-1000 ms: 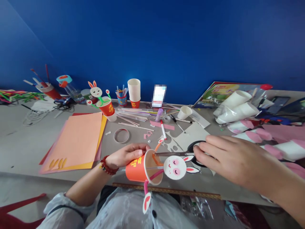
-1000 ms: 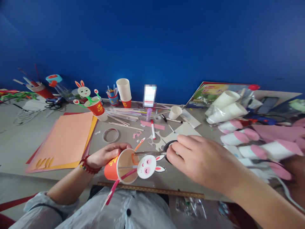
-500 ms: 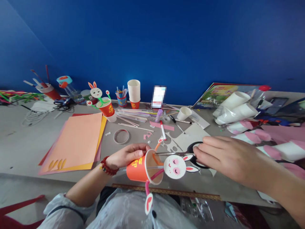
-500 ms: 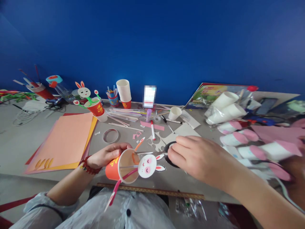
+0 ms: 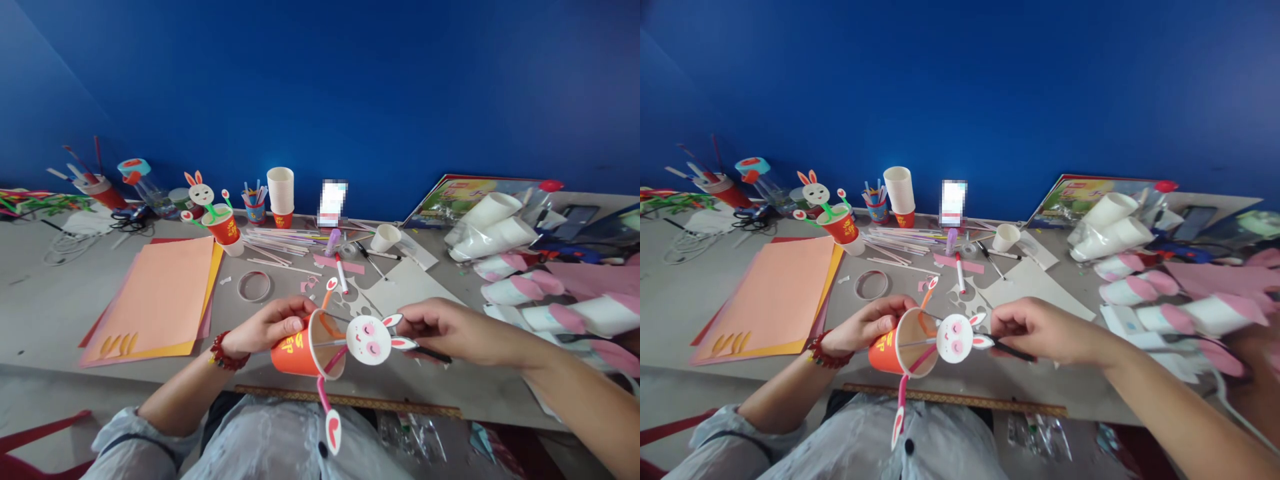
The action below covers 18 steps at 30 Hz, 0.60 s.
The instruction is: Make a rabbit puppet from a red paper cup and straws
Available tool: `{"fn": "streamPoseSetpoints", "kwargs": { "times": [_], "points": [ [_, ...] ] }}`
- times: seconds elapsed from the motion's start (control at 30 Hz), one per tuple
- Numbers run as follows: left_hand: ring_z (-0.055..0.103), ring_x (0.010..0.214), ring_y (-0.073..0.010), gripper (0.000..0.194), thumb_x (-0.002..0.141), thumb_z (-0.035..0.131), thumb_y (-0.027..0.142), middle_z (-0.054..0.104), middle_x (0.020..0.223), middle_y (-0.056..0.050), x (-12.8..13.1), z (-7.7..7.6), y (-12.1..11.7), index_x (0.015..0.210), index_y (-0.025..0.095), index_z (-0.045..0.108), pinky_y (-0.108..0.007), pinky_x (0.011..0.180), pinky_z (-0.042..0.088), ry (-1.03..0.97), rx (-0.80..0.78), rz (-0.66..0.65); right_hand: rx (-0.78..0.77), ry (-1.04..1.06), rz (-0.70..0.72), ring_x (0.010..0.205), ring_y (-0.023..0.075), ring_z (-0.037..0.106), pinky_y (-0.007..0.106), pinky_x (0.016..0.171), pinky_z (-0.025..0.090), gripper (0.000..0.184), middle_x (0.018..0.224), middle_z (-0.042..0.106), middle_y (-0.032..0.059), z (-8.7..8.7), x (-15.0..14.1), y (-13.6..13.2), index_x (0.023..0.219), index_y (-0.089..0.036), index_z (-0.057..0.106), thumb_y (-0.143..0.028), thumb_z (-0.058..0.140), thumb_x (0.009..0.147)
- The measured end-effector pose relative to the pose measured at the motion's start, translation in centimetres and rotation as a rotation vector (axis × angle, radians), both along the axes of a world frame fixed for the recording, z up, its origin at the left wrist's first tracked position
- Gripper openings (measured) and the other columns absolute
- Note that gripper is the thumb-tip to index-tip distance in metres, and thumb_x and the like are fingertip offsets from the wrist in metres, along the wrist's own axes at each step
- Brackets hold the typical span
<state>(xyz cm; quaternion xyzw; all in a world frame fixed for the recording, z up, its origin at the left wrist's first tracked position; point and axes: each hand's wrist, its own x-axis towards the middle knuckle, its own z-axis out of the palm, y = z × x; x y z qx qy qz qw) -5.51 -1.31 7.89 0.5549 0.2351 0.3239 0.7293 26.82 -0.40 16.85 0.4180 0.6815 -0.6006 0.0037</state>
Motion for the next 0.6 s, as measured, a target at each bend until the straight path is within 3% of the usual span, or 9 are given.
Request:
{"fn": "streamPoseSetpoints", "kwargs": {
  "times": [0.23, 0.4, 0.6],
  "points": [
    [0.057, 0.077, -0.0147, 0.042, 0.088, 0.061, 0.051, 0.063, 0.095, -0.007, 0.0, 0.0, 0.0, 0.113, 0.017, 0.064, -0.022, 0.069, 0.043, -0.029, -0.007, -0.006, -0.337, 0.200, -0.143, 0.038, 0.0045, 0.038, 0.018, 0.037, 0.022, 0.038, 0.052, 0.051, -0.0051, -3.2, -0.2, 0.0, 0.072, -0.014, 0.057, -0.049, 0.070, 0.080],
    [0.058, 0.086, -0.0187, 0.044, 0.089, 0.059, 0.052, 0.064, 0.102, -0.009, 0.0, 0.4, -0.1, 0.115, 0.017, 0.063, -0.025, 0.075, 0.045, 0.040, 0.081, 0.000, -0.448, 0.325, -0.186, 0.031, 0.0036, 0.032, 0.017, 0.029, 0.017, 0.039, 0.047, 0.052, -0.0043, -4.8, -0.5, -0.5, 0.072, -0.012, 0.060, -0.050, 0.069, 0.078],
    [0.057, 0.090, -0.0199, 0.045, 0.090, 0.058, 0.052, 0.063, 0.104, -0.009, 0.0, 0.6, 0.1, 0.116, 0.016, 0.062, -0.026, 0.078, 0.044, 0.089, 0.146, -0.004, -0.503, 0.326, -0.209, 0.029, 0.0035, 0.029, 0.016, 0.027, 0.016, 0.034, 0.045, 0.050, -0.0047, -5.4, -0.3, -0.5, 0.071, -0.014, 0.059, -0.047, 0.063, 0.081]
  ]
}}
